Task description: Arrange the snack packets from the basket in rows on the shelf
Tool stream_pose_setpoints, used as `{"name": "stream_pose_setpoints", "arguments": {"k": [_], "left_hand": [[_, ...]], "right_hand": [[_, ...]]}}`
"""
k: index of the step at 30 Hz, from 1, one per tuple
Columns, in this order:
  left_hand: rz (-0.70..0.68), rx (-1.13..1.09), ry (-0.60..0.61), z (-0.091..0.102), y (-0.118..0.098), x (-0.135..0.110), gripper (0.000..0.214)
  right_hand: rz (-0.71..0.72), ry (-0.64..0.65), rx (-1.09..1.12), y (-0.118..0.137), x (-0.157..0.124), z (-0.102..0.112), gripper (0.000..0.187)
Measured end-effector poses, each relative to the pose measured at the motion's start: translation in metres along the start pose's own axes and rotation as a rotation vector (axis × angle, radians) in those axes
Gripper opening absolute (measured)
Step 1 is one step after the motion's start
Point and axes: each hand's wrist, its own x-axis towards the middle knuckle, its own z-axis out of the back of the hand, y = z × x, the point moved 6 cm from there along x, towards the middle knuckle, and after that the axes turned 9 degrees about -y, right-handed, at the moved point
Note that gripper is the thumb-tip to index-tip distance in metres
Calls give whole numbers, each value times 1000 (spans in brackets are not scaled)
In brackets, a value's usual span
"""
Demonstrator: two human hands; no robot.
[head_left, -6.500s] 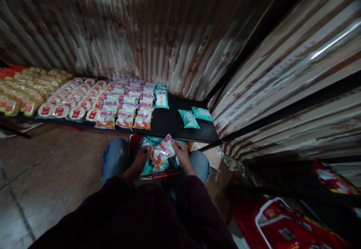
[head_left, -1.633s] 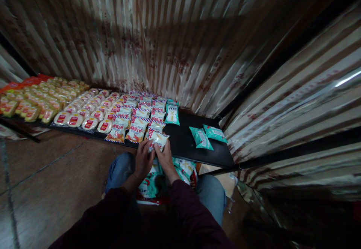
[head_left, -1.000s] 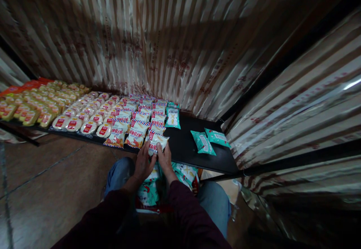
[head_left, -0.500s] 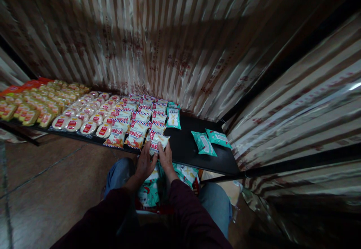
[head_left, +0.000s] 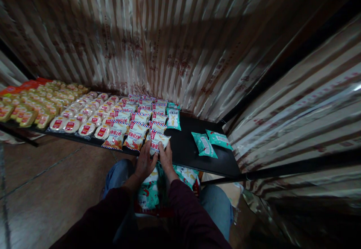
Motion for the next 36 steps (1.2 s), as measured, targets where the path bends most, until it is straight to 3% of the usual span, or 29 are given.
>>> {"name": "stream_pose_setpoints", "arguments": {"k": [16,28,36], "left_hand": [[9,6,30,-11,9,0,67],[46,39,18,-20,14,3,64],[7,48,-47,-21,6,7,67]], "right_hand": [[-81,-22,-32,-1,13,-6,53],[-32,-29,-63,-4,23,-9,51],[-15,-75,-154,-7,30,-8,52]]}}
